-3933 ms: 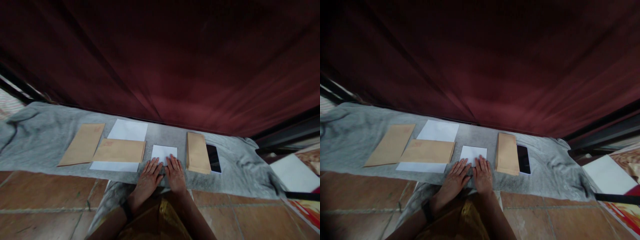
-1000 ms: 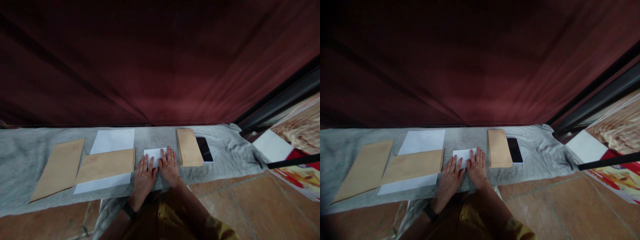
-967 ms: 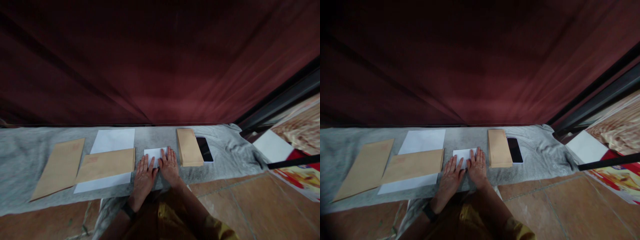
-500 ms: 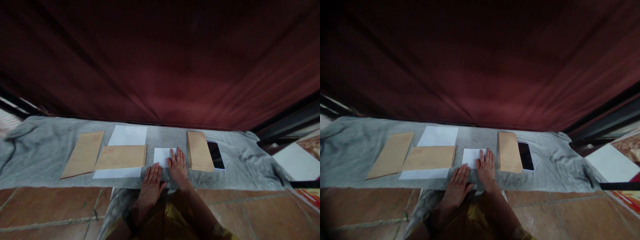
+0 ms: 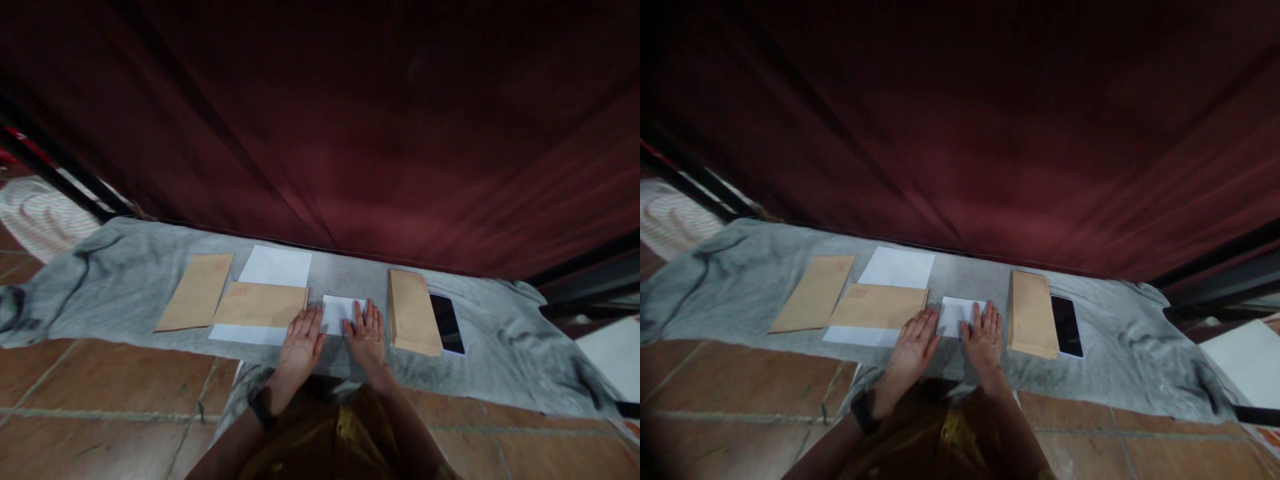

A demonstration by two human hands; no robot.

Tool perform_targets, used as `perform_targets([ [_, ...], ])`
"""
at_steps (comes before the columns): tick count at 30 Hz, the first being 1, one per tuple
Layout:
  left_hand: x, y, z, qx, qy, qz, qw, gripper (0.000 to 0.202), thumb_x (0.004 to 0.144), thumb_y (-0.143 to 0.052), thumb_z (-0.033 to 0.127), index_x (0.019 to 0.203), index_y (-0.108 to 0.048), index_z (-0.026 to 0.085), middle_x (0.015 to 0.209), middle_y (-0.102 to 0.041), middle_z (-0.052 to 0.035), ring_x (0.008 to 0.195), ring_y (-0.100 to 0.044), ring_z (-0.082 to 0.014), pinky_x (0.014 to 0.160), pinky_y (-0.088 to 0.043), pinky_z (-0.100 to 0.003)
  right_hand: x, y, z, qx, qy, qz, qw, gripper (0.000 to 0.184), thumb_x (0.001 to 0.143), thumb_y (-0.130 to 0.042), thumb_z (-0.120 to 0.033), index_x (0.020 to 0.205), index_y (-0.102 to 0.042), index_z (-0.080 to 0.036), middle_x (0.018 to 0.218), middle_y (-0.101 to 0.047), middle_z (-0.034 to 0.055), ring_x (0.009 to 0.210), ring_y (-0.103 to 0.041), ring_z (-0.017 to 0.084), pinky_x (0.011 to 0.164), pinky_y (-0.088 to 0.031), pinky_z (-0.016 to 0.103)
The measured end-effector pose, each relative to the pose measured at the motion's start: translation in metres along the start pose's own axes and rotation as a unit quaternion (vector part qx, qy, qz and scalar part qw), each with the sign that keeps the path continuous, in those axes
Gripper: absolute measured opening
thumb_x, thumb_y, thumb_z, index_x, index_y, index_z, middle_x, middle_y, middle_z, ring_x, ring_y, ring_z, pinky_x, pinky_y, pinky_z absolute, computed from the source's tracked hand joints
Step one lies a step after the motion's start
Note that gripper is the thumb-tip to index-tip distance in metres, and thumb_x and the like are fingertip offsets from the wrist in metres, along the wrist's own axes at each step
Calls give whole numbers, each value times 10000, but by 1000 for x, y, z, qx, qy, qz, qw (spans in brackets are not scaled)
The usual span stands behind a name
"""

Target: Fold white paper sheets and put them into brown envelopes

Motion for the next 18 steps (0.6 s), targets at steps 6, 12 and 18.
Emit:
perform_targets([
  [6,-5,-1,-37,42,88,1,995,448,1000,-453,279,1399,-548,99,1345,-641,-186,1243,-588,-314,1039,-496,-449,0,1,-1,-5,8,15,1000,616,1032,-485,-448,1568,-388,-160,1653,-274,235,1484,-335,397,1145,-352,585],
  [12,8,-2,-40,65,117,-69,989,326,989,-468,233,1256,-637,152,1192,-687,-140,1092,-629,-295,963,-506,-433,-2,1,-2,-11,22,32,999,621,1040,-461,-455,1571,-370,-146,1643,-284,254,1481,-337,401,1138,-354,590],
  [18,19,-6,-40,69,146,-140,977,267,973,-470,165,1192,-622,158,1079,-702,-108,1025,-659,-252,847,-522,-354,-3,4,-2,-12,24,35,999,611,1040,-467,-457,1558,-389,-142,1636,-297,257,1475,-351,395,1136,-365,583],
])
Point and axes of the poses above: each hand's wrist, its own x-axis towards the middle knuckle, its own y-axis out of the back of the hand, z = x × y, the point moved 9 cm from there along x, towards the middle knuckle
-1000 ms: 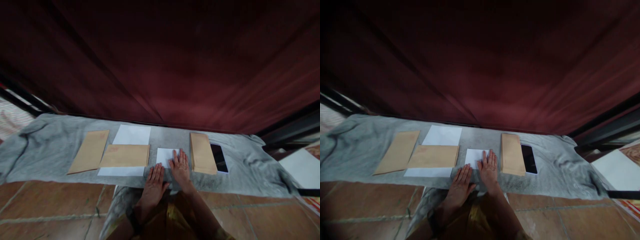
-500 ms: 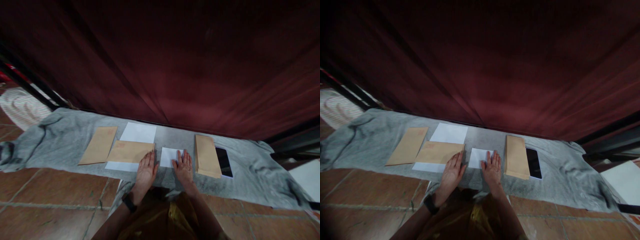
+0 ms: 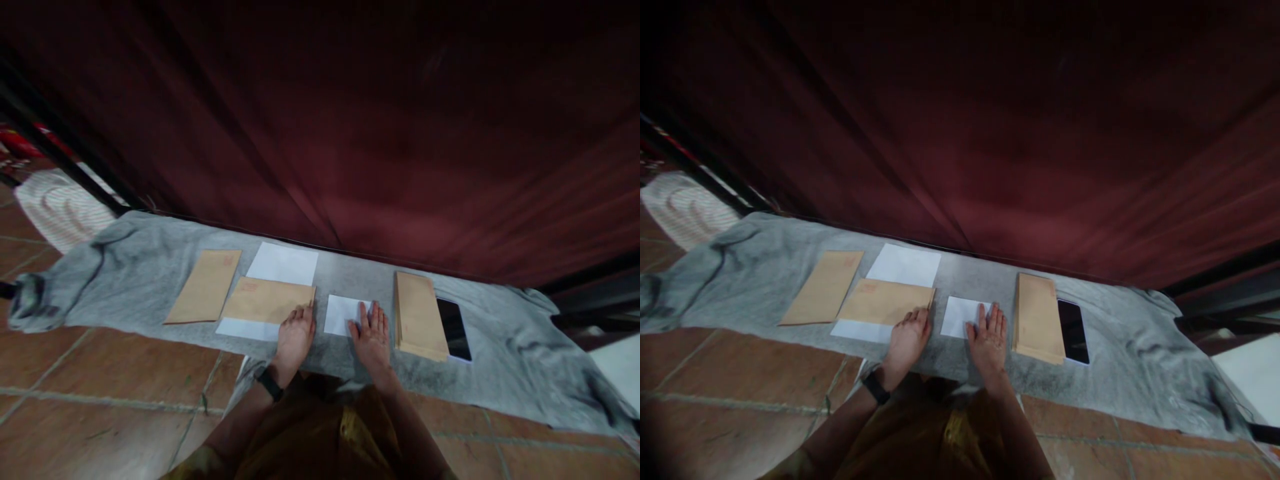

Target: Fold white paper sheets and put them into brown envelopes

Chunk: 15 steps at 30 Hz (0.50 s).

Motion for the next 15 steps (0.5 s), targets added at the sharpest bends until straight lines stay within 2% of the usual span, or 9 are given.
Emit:
perform_targets([
  [5,-9,5,20,2,-6,-18,1000,233,973,-462,135,1142,-614,184,1015,-705,-86,978,-674,-228,798,-518,-321,8,9,-4,54,-8,3,998,499,1049,-437,-380,1471,-503,-122,1598,-392,228,1479,-349,365,1162,-325,616],
  [8,-17,8,39,3,-35,4,999,240,953,-459,93,1098,-627,183,996,-705,-92,942,-678,-233,769,-523,-325,17,15,-14,167,-28,-14,986,435,1051,-377,-334,1388,-584,-151,1531,-501,173,1436,-418,304,1161,-367,560],
  [10,-22,8,50,-4,-59,28,998,258,935,-456,67,1078,-638,180,957,-703,-100,924,-681,-247,751,-526,-337,24,10,-22,275,-62,-52,958,430,1044,-362,-368,1319,-637,-183,1400,-622,140,1324,-535,258,1126,-437,475],
  [13,-30,5,62,-20,-87,49,995,280,902,-468,43,1068,-648,180,908,-702,-106,888,-683,-264,711,-528,-349,28,-12,-38,426,-130,-152,882,384,1012,-405,-396,1174,-709,-226,1173,-740,85,1098,-664,221,1014,-520,386],
  [15,-36,2,67,-26,-95,55,994,274,890,-476,43,1045,-651,185,889,-706,-100,857,-684,-261,683,-528,-344,28,-27,-44,473,-175,-206,839,317,964,-457,-361,1020,-738,-225,977,-767,52,945,-687,210,909,-552,351],
])
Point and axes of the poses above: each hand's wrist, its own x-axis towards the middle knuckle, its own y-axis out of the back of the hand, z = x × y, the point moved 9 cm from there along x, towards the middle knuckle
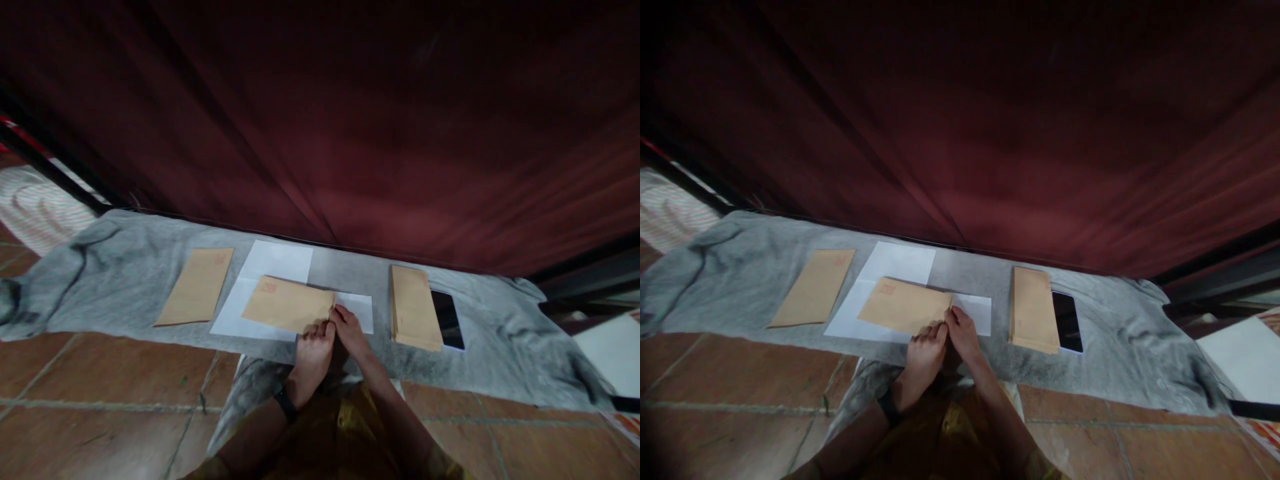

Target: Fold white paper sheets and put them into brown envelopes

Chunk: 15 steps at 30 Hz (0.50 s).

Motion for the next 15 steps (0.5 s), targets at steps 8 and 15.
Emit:
perform_targets([
  [8,-15,10,-11,-56,-59,85,993,452,966,-564,293,1403,-551,181,1400,-617,-169,1325,-552,-317,1133,-409,-492,3,-1,10,52,-42,-35,997,230,818,-477,-201,799,-706,-185,781,-714,24,782,-634,190,721,-528,286],
  [15,5,-1,-59,-36,-76,1,996,1196,667,-849,564,1618,-233,181,1687,-163,-249,1551,-181,-438,1206,-174,-675,-9,4,2,105,-45,-90,989,271,758,-490,-178,889,-724,-136,779,-687,25,704,-598,168,627,-478,246],
])
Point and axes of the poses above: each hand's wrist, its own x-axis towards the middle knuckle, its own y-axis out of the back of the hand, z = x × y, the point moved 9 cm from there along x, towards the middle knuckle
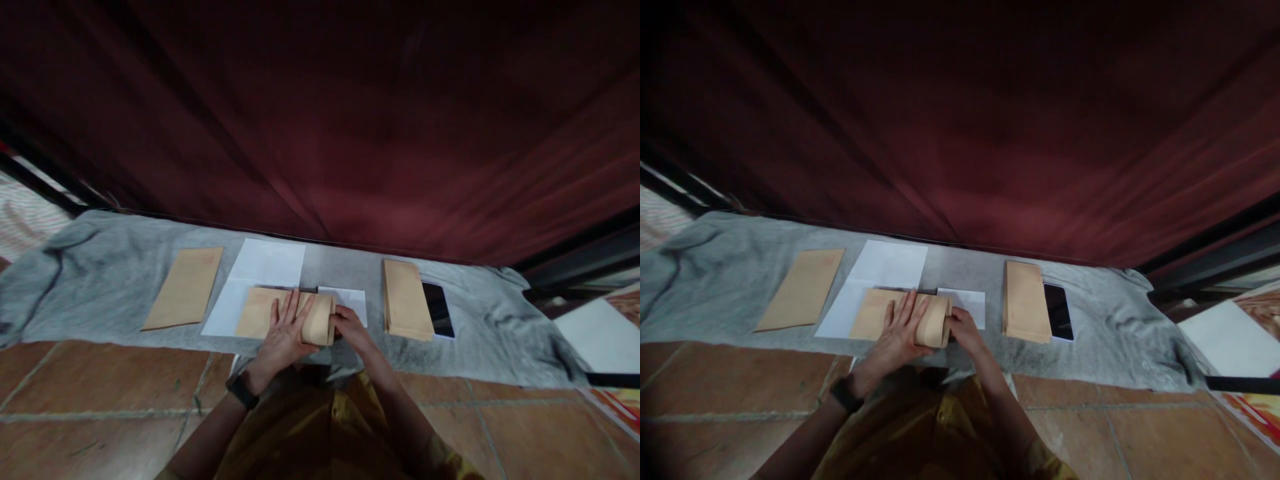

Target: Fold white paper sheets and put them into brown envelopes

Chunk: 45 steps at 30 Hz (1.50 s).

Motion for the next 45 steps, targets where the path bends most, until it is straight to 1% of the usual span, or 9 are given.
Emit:
perform_targets([
  [7,11,1,-5,-46,-31,-84,995,1223,671,-828,533,1635,-151,201,1684,-176,-250,1556,-189,-407,1208,-153,-674,6,7,7,-50,37,30,998,274,770,-487,-183,915,-719,-193,869,-732,17,842,-648,205,751,-519,290],
  [15,20,6,-3,-36,-61,-88,994,1214,647,-820,536,1632,-175,239,1671,-248,-211,1551,-188,-424,1213,-78,-687,2,14,0,-161,88,60,981,357,823,-436,-131,1049,-696,-226,970,-748,28,929,-671,217,862,-531,331],
  [22,24,16,4,-42,-63,-50,996,1175,682,-800,457,1634,-157,208,1520,-472,-185,1450,-376,-393,1232,-107,-653,-3,22,4,-190,50,116,974,212,858,-466,-163,912,-661,-228,823,-719,19,800,-667,204,724,-512,280],
  [28,27,9,3,-26,-52,-39,998,1133,692,-785,420,1629,-185,205,1510,-480,-191,1445,-381,-400,1228,-112,-660,-27,40,-32,-242,137,229,933,311,922,-439,-210,1121,-678,-203,1060,-711,105,896,-679,222,850,-540,340],
  [31,29,9,5,-17,-56,-28,998,1116,696,-798,425,1623,-219,196,1519,-464,-209,1450,-377,-404,1230,-114,-655,-27,38,-35,-176,132,182,958,308,938,-440,-264,1086,-706,-219,1047,-729,84,903,-685,212,852,-549,326],
  [34,29,12,11,-8,-80,-25,996,1065,719,-802,436,1609,-267,198,1543,-438,-214,1478,-342,-396,1236,-105,-649,-20,21,-20,-71,42,46,996,326,909,-436,-237,1044,-732,-212,997,-755,64,908,-697,205,825,-560,319],
  [36,28,14,18,-5,-109,-28,994,1011,747,-791,429,1601,-292,219,1551,-440,-196,1493,-324,-384,1240,-94,-649,-21,7,-13,-2,-13,-50,999,358,880,-457,-211,1116,-726,-195,1032,-759,68,960,-703,209,840,-564,329],
  [38,25,16,23,-4,-128,-27,991,966,770,-782,421,1594,-313,236,1545,-455,-181,1499,-315,-376,1241,-86,-652,-22,3,-13,31,-38,-102,994,417,864,-485,-205,1224,-696,-199,1082,-757,68,1008,-701,216,855,-566,338],
  [45,22,18,31,16,-140,-9,990,917,798,-779,433,1587,-341,266,1520,-471,-176,1484,-342,-362,1245,-101,-642,-1,2,-15,-99,39,-167,980,501,770,-568,-113,1240,-706,-213,1096,-765,40,970,-696,234,821,-579,346],
])
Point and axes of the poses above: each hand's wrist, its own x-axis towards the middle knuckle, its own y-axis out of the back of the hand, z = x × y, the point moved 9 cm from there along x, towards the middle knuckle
